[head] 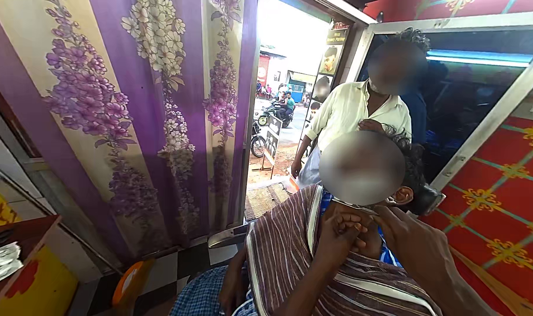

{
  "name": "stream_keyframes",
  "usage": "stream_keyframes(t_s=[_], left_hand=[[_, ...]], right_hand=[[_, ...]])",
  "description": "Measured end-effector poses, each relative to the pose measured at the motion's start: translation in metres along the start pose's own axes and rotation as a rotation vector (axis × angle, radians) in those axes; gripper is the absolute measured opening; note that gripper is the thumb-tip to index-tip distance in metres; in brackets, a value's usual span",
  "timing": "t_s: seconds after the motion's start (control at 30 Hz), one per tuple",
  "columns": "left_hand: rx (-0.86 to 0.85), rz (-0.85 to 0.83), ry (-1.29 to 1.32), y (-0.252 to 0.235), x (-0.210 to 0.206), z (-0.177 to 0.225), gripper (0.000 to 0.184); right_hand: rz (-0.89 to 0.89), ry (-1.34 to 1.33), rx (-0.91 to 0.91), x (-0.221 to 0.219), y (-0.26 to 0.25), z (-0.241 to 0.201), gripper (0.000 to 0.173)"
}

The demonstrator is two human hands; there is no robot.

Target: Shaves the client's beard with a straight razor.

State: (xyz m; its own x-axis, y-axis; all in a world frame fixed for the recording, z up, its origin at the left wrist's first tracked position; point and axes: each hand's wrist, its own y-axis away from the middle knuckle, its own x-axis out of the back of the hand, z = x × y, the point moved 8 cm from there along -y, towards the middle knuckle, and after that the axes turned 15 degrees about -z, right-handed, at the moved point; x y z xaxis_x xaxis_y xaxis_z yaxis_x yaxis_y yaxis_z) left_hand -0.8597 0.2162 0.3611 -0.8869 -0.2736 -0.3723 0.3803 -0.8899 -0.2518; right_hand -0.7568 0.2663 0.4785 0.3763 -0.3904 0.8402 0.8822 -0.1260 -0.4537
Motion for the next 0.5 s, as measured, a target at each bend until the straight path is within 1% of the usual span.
stream_keyframes(t_s=[0.07, 0.13, 0.23, 0.3, 0.37, 0.47, 0.5], left_hand=[[0.003, 0.003, -0.001, -0.001, 0.001, -0.001, 0.023], [0.001, 0.005, -0.001, -0.001, 0.001, -0.001, 0.022], [0.002, 0.000, 0.005, -0.002, 0.001, -0.001, 0.023], [0.000, -0.016, 0.008, -0.001, 0.002, 0.000, 0.024], [-0.023, -0.036, -0.001, 0.005, 0.004, 0.003, 0.022], [-0.083, -0.057, -0.056, 0.016, 0.008, 0.008, 0.020], [-0.091, -0.074, -0.080, 0.021, 0.008, 0.008, 0.021]], right_hand=[[-0.117, 0.016, -0.057, -0.006, -0.004, 0.003, 0.008], [-0.137, 0.018, -0.077, -0.006, -0.006, 0.004, 0.007], [-0.026, -0.020, -0.017, 0.002, -0.004, 0.000, 0.011], [0.058, -0.071, 0.022, 0.010, 0.000, -0.004, 0.021], [0.099, -0.221, 0.022, 0.014, 0.006, -0.004, 0.029], [0.046, -0.565, -0.014, 0.010, 0.020, 0.000, 0.032], [0.022, -0.701, -0.015, 0.007, 0.027, -0.001, 0.030]])
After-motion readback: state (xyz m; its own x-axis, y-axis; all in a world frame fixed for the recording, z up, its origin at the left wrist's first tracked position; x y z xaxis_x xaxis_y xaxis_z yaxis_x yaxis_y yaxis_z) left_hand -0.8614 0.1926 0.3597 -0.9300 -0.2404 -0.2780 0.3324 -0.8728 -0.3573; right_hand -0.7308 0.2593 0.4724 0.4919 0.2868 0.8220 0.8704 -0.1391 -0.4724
